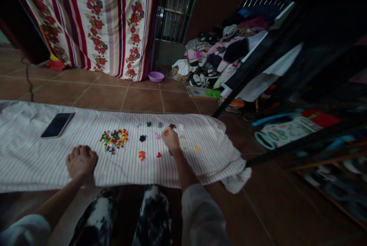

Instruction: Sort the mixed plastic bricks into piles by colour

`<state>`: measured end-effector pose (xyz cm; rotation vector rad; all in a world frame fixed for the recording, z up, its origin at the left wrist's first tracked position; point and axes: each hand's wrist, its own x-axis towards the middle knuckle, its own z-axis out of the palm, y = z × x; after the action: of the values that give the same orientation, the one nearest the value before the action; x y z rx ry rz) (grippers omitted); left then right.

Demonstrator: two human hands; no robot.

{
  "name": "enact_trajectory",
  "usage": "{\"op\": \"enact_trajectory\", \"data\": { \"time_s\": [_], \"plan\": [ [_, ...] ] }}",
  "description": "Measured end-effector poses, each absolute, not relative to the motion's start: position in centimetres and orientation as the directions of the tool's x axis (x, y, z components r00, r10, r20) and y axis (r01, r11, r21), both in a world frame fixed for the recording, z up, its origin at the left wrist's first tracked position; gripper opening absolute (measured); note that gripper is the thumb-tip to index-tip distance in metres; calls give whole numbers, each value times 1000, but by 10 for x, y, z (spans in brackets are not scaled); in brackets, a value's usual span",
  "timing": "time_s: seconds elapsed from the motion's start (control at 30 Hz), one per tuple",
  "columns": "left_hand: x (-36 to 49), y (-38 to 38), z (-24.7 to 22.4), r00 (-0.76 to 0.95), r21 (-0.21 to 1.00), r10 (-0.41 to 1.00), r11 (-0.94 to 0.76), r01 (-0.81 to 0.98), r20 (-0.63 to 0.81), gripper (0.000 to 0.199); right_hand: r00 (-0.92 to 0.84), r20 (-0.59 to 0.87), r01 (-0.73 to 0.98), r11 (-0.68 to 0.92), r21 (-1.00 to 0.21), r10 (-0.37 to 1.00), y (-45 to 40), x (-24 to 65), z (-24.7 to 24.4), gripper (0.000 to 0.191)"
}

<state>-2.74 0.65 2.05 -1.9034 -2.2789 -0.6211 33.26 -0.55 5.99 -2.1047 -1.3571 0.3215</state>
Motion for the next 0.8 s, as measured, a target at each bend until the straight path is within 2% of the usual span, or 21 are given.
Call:
{"op": "enact_trajectory", "data": {
  "time_s": [0.1,0.23,0.37,0.5,0.8],
  "plan": [
    [-28,7,20,-213,246,921,135,960,325,31,517,87,737,-390,-552,852,-19,366,59,11],
    [-27,7,20,-217,248,917,136,959,334,29,602,-2,747,-564,-350,799,-34,394,56,14],
    [-29,8,18,-193,219,926,124,968,325,29,635,-33,750,-627,-210,772,-43,407,48,16],
    [-29,9,15,-202,221,916,130,967,346,30,632,-47,755,-629,-185,773,-43,411,39,18],
    [-28,7,19,-226,258,919,144,955,324,29,629,-37,751,-619,-230,777,-35,413,32,23]
  ]
}}
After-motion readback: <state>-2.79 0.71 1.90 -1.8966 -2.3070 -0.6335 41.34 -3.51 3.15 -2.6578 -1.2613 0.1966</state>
